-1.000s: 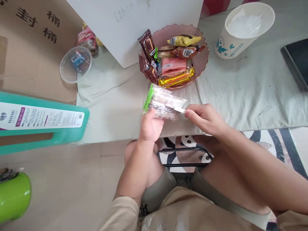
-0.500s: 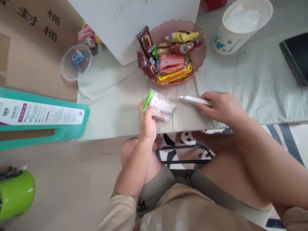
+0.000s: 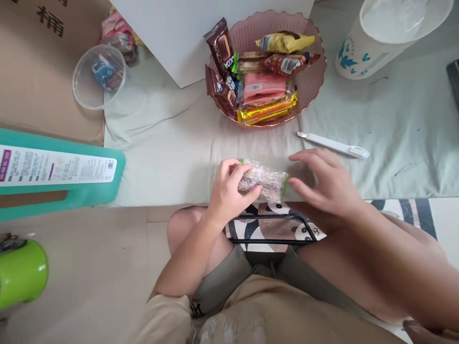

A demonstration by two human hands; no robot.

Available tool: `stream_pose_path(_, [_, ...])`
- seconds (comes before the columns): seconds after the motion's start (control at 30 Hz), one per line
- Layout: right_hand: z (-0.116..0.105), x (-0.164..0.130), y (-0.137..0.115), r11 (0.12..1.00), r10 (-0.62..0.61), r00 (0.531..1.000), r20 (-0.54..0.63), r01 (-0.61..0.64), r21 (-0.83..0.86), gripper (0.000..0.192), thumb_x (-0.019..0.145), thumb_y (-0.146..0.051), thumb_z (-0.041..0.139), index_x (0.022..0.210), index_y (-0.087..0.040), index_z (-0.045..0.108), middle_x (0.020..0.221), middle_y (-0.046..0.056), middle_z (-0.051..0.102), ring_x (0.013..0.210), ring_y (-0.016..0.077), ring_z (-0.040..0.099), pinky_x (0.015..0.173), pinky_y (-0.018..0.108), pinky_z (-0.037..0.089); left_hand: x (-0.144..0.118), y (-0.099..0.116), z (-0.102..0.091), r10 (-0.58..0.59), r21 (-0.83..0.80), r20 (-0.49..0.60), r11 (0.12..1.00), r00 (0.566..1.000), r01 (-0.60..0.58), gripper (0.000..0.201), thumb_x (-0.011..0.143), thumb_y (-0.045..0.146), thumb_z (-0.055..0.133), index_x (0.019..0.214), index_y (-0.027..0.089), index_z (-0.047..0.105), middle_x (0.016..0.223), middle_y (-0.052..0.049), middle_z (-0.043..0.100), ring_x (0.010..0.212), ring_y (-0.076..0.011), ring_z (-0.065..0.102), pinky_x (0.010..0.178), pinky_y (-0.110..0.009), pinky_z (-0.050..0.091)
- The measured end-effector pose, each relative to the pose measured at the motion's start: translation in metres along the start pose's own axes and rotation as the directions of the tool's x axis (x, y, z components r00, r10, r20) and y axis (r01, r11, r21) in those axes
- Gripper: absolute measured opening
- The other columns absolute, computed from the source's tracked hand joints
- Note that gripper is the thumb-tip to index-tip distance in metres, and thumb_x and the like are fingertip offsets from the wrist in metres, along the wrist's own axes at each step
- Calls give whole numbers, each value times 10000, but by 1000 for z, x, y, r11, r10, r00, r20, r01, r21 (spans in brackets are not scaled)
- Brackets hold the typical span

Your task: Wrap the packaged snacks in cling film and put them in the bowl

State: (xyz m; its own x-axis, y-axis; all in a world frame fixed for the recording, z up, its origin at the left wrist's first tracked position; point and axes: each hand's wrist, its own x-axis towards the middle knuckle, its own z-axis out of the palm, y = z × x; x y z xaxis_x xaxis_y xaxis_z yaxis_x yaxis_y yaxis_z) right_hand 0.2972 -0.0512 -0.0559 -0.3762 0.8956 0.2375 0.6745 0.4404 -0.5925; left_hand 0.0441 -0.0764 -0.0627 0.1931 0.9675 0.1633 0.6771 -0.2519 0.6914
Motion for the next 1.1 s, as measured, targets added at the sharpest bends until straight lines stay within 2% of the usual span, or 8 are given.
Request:
stream_pose_path(0.1, [11, 4, -10, 995, 1, 992, 123, -14, 102, 385, 913, -416, 614, 1244, -222, 647, 1106, 128, 752, 1032, 317, 703, 905, 479, 548, 3, 2, 1, 5, 6, -8, 1000, 1000, -5, 170, 878, 313, 679, 1027, 236, 705, 1134, -85, 595, 958, -208, 632, 889, -380, 563])
stream_pose_path(0.2, [15, 9, -17, 982, -2, 986, 164, -28, 185, 204, 913, -314, 571, 1052, -234, 698, 1012, 101, 750, 941, 270, 706, 866, 435, 553, 4, 2, 1, 8, -1, -21, 1000, 1000, -8, 151, 866, 280, 664, 1000, 231, 716, 1187, -108, 611, 1001, -236, 634, 955, -424, 550])
stream_pose_path(0.37, [12, 8, -27, 978, 90, 994, 70, -101, 185, 197, 874, -200, 508, 940, -252, 686, 909, 64, 719, 884, 242, 686, 838, 410, 547, 5, 1, 2, 141, -81, 109, 988, 984, -133, 525, 754, 319, 785, 1259, 250, 661, 1406, -111, 630, 1353, -353, 531, 1195, -531, 402])
stream_pose_path(0.5, [5, 6, -19, 979, 127, 992, 6, -127, 161, 230, 827, -157, 486, 877, -256, 688, 926, 70, 703, 923, 262, 680, 870, 442, 546, 13, -3, 4, 171, -72, 167, 984, 971, -161, 445, 779, 354, 797, 1202, 248, 710, 1309, -101, 693, 1283, -345, 569, 1155, -528, 421])
stream_pose_path(0.73, [-12, 8, 19, 958, 213, 954, -212, -161, 238, 174, 729, -90, 503, 690, -246, 567, 904, 46, 698, 947, 253, 693, 950, 481, 539, 31, -2, 0, 56, -133, -3, 990, 998, -56, 48, 794, 207, 699, 816, 248, 706, 988, -56, 706, 1023, -269, 636, 1013, -466, 498])
stream_pose_path(0.87, [-13, 13, 24, 966, 201, 963, -179, -166, 196, 222, 752, -53, 508, 693, -261, 560, 902, 56, 716, 961, 265, 701, 954, 492, 548, 32, 3, 1, -14, -271, 55, 962, 998, 29, 302, 725, 253, 810, 1019, 251, 740, 1170, -61, 735, 1142, -290, 647, 1100, -459, 472])
stream_pose_path(0.97, [-13, 16, 20, 975, 186, 971, -147, -164, 150, 231, 753, -53, 504, 682, -269, 539, 866, 49, 727, 967, 271, 697, 964, 485, 544, 31, 3, 3, -86, -348, 97, 931, 992, 115, 192, 815, 227, 738, 1006, 238, 754, 1051, -44, 770, 1016, -236, 692, 1001, -395, 527])
stream_pose_path(1.1, [-14, 16, 18, 970, 225, 967, -115, -211, 121, 221, 781, -69, 498, 696, -271, 521, 877, 54, 732, 977, 284, 708, 960, 495, 548, 32, -7, 1, -158, -473, -15, 871, 987, 132, 79, 853, 284, 736, 911, 231, 749, 928, -34, 749, 916, -195, 697, 900, -344, 555])
